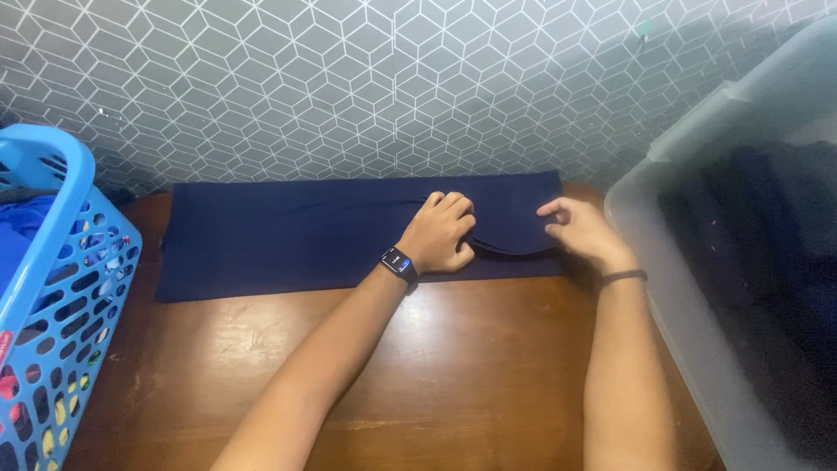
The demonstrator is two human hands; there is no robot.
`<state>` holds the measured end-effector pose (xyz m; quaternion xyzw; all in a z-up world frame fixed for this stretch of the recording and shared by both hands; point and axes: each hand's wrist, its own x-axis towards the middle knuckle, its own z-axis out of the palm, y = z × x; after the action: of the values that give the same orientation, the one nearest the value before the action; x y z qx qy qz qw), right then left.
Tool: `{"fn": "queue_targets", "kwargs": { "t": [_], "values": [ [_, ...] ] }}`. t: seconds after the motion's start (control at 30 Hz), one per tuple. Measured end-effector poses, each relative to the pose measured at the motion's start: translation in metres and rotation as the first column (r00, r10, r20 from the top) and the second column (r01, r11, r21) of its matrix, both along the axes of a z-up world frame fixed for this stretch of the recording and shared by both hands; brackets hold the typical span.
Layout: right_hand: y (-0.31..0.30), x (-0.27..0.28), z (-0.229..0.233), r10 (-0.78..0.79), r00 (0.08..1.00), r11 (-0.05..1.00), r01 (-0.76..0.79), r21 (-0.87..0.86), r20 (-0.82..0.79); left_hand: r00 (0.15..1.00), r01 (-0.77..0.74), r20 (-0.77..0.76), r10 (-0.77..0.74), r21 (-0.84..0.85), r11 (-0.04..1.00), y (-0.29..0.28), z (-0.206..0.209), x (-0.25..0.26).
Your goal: Folding a blue shirt and a pink shirt on a wooden table and placing them into a storage bin.
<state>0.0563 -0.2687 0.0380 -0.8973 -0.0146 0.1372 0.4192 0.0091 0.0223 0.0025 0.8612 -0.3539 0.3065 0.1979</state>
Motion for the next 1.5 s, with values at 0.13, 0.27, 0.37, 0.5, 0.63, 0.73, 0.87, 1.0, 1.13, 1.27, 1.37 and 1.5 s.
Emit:
{"fn": "queue_targets", "kwargs": {
  "t": [0.13, 0.27, 0.37, 0.5, 0.63, 0.73, 0.87, 1.0, 1.13, 1.27, 1.37, 1.5],
  "values": [
    [-0.002, 0.009, -0.015, 0.139, 0.978, 0.965, -0.099, -0.243, 0.156, 0.998, 0.057, -0.007, -0.057, -0.012, 0.998, 0.002, 0.013, -0.007],
    [0.032, -0.007, 0.001, 0.092, 0.973, 0.903, 0.007, -0.429, 0.210, 0.997, -0.018, -0.071, 0.017, -0.022, 1.000, 0.002, -0.009, 0.005],
    [0.075, -0.031, 0.009, 0.095, 0.864, 0.845, 0.192, -0.499, 0.494, 0.990, -0.061, -0.128, 0.057, -0.028, 0.998, 0.001, -0.010, 0.004],
    [0.106, -0.024, -0.053, 0.287, 0.631, 0.912, 0.051, -0.408, 0.721, 0.989, -0.117, -0.081, 0.121, 0.051, 0.992, 0.000, -0.037, 0.015],
    [0.095, -0.013, -0.062, 0.378, 0.691, 0.857, -0.010, -0.515, 0.616, 0.952, -0.156, -0.239, 0.191, 0.155, 0.975, 0.000, -0.023, 0.006],
    [0.076, -0.007, -0.057, 0.331, 0.755, 0.833, 0.048, -0.551, 0.566, 0.956, -0.150, -0.222, 0.193, 0.197, 0.969, 0.002, -0.022, 0.005],
    [0.077, -0.014, -0.037, 0.201, 0.817, 0.754, 0.223, -0.618, 0.541, 0.944, -0.145, -0.260, 0.201, 0.220, 0.965, 0.002, -0.015, 0.003],
    [0.082, -0.014, -0.042, 0.221, 0.763, 0.747, 0.267, -0.608, 0.607, 0.938, -0.141, -0.274, 0.214, 0.261, 0.955, 0.001, -0.012, 0.005],
    [0.083, -0.008, -0.052, 0.268, 0.747, 0.841, 0.126, -0.526, 0.608, 0.956, -0.166, -0.200, 0.213, 0.229, 0.959, 0.000, -0.025, 0.003],
    [0.085, -0.011, -0.047, 0.277, 0.805, 0.806, 0.102, -0.583, 0.525, 0.953, -0.302, 0.015, 0.303, 0.159, 0.940, 0.011, -0.019, -0.013],
    [0.088, -0.010, -0.046, 0.279, 0.813, 0.798, 0.099, -0.595, 0.510, 0.922, -0.388, 0.060, 0.384, 0.093, 0.917, 0.051, -0.005, -0.036],
    [0.086, -0.009, -0.049, 0.282, 0.816, 0.798, 0.093, -0.595, 0.505, 0.724, -0.665, -0.051, 0.688, 0.214, 0.715, 0.133, 0.015, -0.066]
  ]
}}
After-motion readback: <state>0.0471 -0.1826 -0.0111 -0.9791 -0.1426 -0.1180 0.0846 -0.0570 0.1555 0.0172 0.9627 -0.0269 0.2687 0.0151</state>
